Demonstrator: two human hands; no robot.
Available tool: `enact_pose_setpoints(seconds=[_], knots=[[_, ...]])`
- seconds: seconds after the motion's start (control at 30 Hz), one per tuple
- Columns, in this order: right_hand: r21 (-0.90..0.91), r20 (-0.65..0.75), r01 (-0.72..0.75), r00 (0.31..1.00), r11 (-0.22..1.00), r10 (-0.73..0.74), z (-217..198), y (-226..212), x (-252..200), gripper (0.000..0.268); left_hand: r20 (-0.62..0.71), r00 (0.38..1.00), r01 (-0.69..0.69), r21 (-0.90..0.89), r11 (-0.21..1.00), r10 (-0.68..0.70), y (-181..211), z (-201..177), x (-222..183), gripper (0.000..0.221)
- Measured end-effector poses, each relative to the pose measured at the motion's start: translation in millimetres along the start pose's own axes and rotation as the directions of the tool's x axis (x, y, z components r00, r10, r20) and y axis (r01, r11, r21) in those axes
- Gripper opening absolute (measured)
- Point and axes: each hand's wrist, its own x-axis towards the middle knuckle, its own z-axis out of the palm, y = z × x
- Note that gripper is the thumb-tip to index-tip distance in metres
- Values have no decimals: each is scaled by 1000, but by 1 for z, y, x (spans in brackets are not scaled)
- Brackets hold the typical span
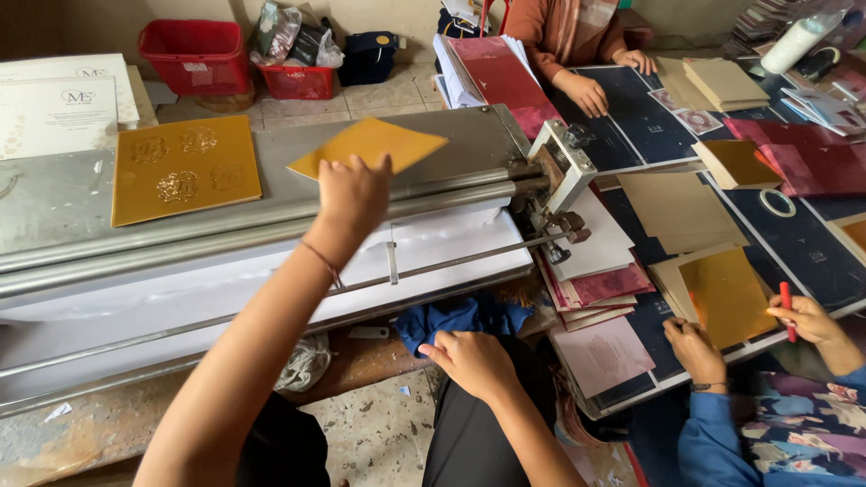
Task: The person uses a roller machine to apply pressure to gold cards and papers, then stacks the finished invitation materials onto a pile.
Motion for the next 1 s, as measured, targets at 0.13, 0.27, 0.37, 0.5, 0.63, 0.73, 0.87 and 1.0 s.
enact_pose_setpoints(seconds=[0.13,0.27,0.37,0.5,0.63,0.73,0.87,1.0], knots=[[28,-4,11,1000,1000,-11,3,2,3,46,346,911,246,-15,969,-226,-36,-42,42,43],[41,17,-10,1000,999,10,6,4,5,51,614,740,428,-114,897,-275,-44,-73,58,86],[40,-15,23,1000,999,-22,7,5,4,51,608,745,404,-82,911,-275,-43,-55,64,53],[81,-32,28,999,996,-25,1,1,0,47,564,814,204,-52,978,-140,-51,-41,57,45],[208,-259,157,961,965,-101,2,9,1,30,484,873,119,-81,990,-65,-54,-29,48,35],[235,-510,243,855,941,-93,8,34,21,20,397,917,97,-120,988,-42,-51,-8,41,31],[-27,-742,268,640,963,-199,-34,33,66,11,314,948,90,-114,989,-50,-46,-9,26,36],[-328,-734,255,537,910,-415,-96,-10,99,17,304,952,32,-166,986,20,-44,-23,17,40]])
